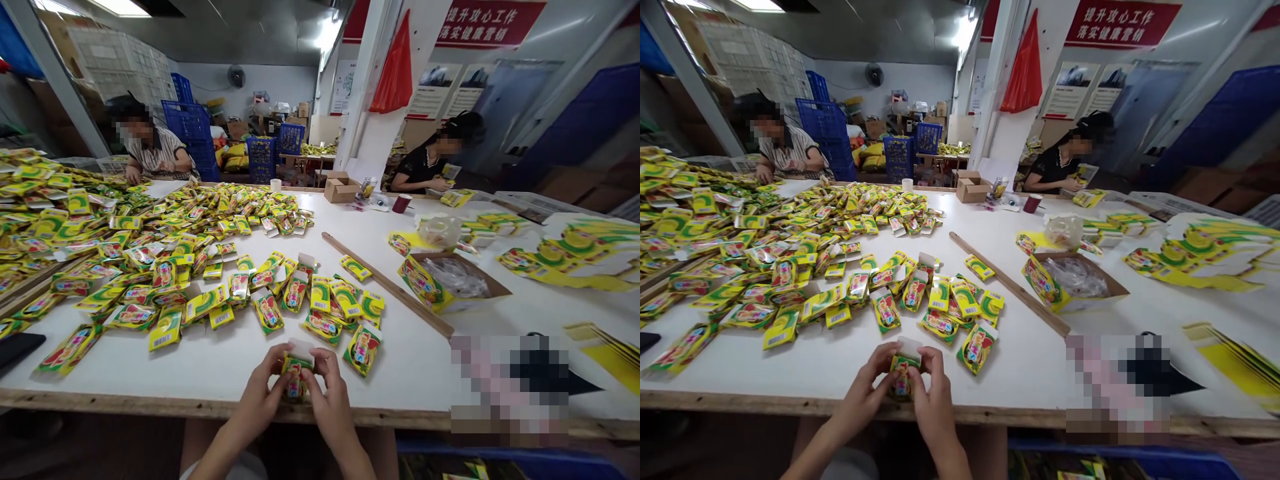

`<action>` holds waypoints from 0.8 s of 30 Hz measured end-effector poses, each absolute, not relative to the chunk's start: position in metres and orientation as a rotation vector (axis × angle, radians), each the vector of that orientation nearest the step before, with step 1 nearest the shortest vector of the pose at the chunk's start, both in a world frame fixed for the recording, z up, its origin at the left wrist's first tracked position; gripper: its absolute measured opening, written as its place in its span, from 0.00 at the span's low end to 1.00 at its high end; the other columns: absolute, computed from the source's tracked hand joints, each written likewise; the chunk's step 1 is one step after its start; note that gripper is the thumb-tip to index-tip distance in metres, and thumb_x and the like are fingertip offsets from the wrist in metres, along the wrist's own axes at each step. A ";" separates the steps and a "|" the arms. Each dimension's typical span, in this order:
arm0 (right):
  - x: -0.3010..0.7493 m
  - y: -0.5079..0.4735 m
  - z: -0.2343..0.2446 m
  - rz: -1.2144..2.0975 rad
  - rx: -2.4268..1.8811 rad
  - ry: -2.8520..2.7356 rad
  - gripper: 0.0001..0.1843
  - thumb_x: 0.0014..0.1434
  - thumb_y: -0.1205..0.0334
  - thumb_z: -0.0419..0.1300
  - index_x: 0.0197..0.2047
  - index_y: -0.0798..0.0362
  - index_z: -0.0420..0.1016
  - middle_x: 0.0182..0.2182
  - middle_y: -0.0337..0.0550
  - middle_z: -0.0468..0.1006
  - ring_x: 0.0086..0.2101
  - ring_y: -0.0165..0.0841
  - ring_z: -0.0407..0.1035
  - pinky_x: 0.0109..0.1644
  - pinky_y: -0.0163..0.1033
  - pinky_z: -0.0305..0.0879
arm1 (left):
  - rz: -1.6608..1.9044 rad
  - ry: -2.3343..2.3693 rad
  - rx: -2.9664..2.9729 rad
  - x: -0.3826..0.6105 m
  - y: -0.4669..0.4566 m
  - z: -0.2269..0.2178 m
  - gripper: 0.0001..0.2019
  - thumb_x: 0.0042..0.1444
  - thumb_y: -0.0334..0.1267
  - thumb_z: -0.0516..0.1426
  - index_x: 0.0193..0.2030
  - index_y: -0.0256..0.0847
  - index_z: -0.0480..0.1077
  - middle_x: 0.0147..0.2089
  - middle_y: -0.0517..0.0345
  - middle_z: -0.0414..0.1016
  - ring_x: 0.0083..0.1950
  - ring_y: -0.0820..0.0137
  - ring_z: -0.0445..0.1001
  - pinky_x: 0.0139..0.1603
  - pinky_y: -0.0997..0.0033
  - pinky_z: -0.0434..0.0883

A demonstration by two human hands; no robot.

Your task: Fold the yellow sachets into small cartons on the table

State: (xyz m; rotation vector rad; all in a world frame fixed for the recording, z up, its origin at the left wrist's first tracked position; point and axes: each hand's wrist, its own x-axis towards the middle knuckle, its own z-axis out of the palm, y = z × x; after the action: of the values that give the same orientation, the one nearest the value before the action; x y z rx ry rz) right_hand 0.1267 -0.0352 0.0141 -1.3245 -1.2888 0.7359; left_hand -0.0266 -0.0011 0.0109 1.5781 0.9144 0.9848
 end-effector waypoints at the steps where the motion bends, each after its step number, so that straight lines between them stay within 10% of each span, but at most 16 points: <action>1: 0.127 -0.034 0.016 0.755 -1.328 -1.322 0.09 0.62 0.61 0.57 0.46 0.51 0.72 0.39 0.44 0.79 0.39 0.37 0.75 0.42 0.37 0.72 | 0.970 0.913 1.596 -0.028 0.003 0.012 0.13 0.62 0.37 0.54 0.54 0.44 0.67 0.52 0.50 0.74 0.49 0.63 0.74 0.51 0.62 0.71; 6: 0.123 -0.021 0.022 0.682 -1.264 -1.442 0.09 0.63 0.60 0.56 0.37 0.50 0.77 0.36 0.44 0.78 0.40 0.38 0.74 0.44 0.38 0.70 | 1.015 0.929 1.664 -0.033 0.014 0.016 0.08 0.62 0.39 0.55 0.40 0.41 0.74 0.41 0.51 0.78 0.47 0.61 0.75 0.50 0.62 0.71; 13: 0.119 -0.016 0.006 0.600 -1.270 -1.261 0.10 0.63 0.62 0.56 0.47 0.51 0.74 0.40 0.45 0.79 0.41 0.36 0.74 0.45 0.38 0.71 | 1.168 0.923 1.482 -0.027 0.012 0.007 0.15 0.61 0.38 0.55 0.55 0.44 0.67 0.50 0.50 0.75 0.50 0.62 0.76 0.52 0.60 0.73; 24: 0.121 -0.024 0.016 0.545 -1.267 -1.415 0.06 0.61 0.61 0.59 0.40 0.49 0.76 0.40 0.45 0.79 0.42 0.38 0.74 0.47 0.40 0.71 | 1.130 1.008 1.601 -0.027 0.005 0.023 0.10 0.60 0.42 0.56 0.43 0.42 0.75 0.45 0.49 0.79 0.49 0.60 0.75 0.53 0.60 0.71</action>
State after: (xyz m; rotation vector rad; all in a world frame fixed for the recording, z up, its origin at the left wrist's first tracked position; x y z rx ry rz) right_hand 0.1206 -0.0237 0.0158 -1.2667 -1.4146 0.5452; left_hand -0.0267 0.0050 0.0235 1.6009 1.0079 1.1299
